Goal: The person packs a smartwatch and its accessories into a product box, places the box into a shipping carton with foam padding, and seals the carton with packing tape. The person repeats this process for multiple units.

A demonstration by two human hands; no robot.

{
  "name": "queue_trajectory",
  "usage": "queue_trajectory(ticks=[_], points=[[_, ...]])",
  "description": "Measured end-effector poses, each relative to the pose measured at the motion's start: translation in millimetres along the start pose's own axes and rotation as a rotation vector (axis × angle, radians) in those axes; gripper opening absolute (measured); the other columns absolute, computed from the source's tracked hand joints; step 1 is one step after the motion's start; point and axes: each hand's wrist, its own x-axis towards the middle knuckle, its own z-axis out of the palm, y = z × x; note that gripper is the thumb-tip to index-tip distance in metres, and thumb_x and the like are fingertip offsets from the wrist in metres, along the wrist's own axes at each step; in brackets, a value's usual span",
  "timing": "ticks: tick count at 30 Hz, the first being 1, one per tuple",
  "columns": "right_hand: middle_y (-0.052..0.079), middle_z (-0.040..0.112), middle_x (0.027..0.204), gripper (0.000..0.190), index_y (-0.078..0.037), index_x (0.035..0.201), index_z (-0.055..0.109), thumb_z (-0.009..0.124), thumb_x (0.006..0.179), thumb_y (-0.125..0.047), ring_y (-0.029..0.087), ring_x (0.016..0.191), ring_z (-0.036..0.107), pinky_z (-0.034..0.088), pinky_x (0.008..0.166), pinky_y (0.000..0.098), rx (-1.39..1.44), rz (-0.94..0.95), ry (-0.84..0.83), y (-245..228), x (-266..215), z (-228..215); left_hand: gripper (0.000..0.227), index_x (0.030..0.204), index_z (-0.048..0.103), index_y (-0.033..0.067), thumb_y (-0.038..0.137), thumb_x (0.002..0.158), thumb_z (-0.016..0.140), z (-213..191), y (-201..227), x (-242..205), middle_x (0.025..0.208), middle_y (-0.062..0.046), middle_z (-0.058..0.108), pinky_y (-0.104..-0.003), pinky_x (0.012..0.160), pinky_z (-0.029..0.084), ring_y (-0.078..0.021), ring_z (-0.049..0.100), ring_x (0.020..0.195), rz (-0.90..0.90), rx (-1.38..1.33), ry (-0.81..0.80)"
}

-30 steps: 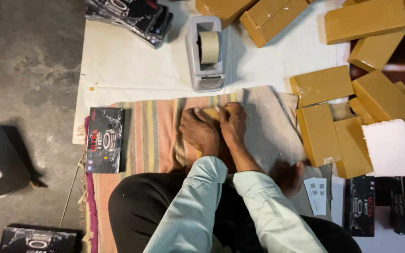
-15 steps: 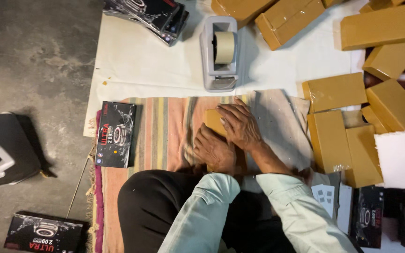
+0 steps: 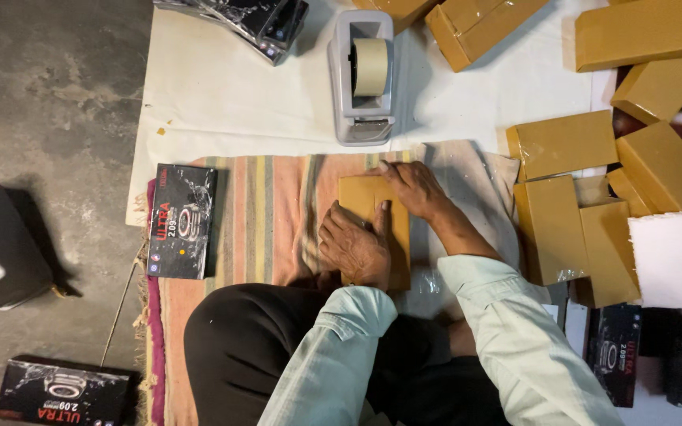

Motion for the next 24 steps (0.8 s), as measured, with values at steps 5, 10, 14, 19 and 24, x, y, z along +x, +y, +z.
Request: queue_trajectory(ticks=[5,10,14,19,24], points=[[0.020,0.075,0.117,0.059,-0.008,0.115,0.076,0.034,0.108,-0.049,0.036,0.112,0.069,0.050,0.101,0.0428,0.267,0.138,0.162,25,-22,3,0.090,0.137,0.054,0.0012,0.074,0.086,0.065,2,-5,-3,0.132,-0.016,0.060,-0.050,0.099,0.042,-0.0361,0.054,0.123,0.042,-0.013,0.009],[0.021,0.067,0.130,0.043,-0.002,0.135,0.063,0.043,0.114,-0.034,0.041,0.120,0.060,0.046,0.107,0.0480,-0.111,0.047,0.597,32,-84,39,0.071,0.140,0.055,0.0078,0.060,0.091,0.062,-2,-1,3,0.135,-0.017,0.061,-0.052,0.102,0.038,-0.0364,0.054,0.124,0.239,0.015,0.275],[0.024,0.061,0.134,0.047,-0.002,0.136,0.059,0.062,0.099,-0.031,0.044,0.121,0.057,0.046,0.103,0.0489,0.044,0.366,0.646,0,-139,94,0.035,0.130,0.067,0.0091,0.032,0.104,0.058,-2,-8,41,0.131,-0.010,0.069,-0.048,0.112,0.039,-0.0355,0.057,0.128,0.717,-0.098,0.116],[0.036,0.043,0.146,0.084,0.010,0.154,0.023,0.066,0.099,-0.037,0.052,0.127,0.045,0.037,0.107,0.0577,-0.074,0.160,0.614,-45,-163,125,0.022,0.099,0.081,0.0143,0.033,0.094,0.070,18,0,87,0.100,-0.004,0.076,-0.045,0.085,0.045,-0.0283,0.067,0.095,0.826,-0.193,-0.207],[0.031,0.048,0.140,0.089,0.008,0.153,0.025,0.069,0.094,-0.042,0.048,0.122,0.049,0.038,0.101,0.0567,-0.128,0.231,0.588,-45,-155,121,0.020,0.094,0.082,0.0154,0.034,0.091,0.075,24,-4,90,0.092,-0.003,0.076,-0.045,0.074,0.048,-0.0276,0.068,0.085,0.814,-0.210,-0.235]])
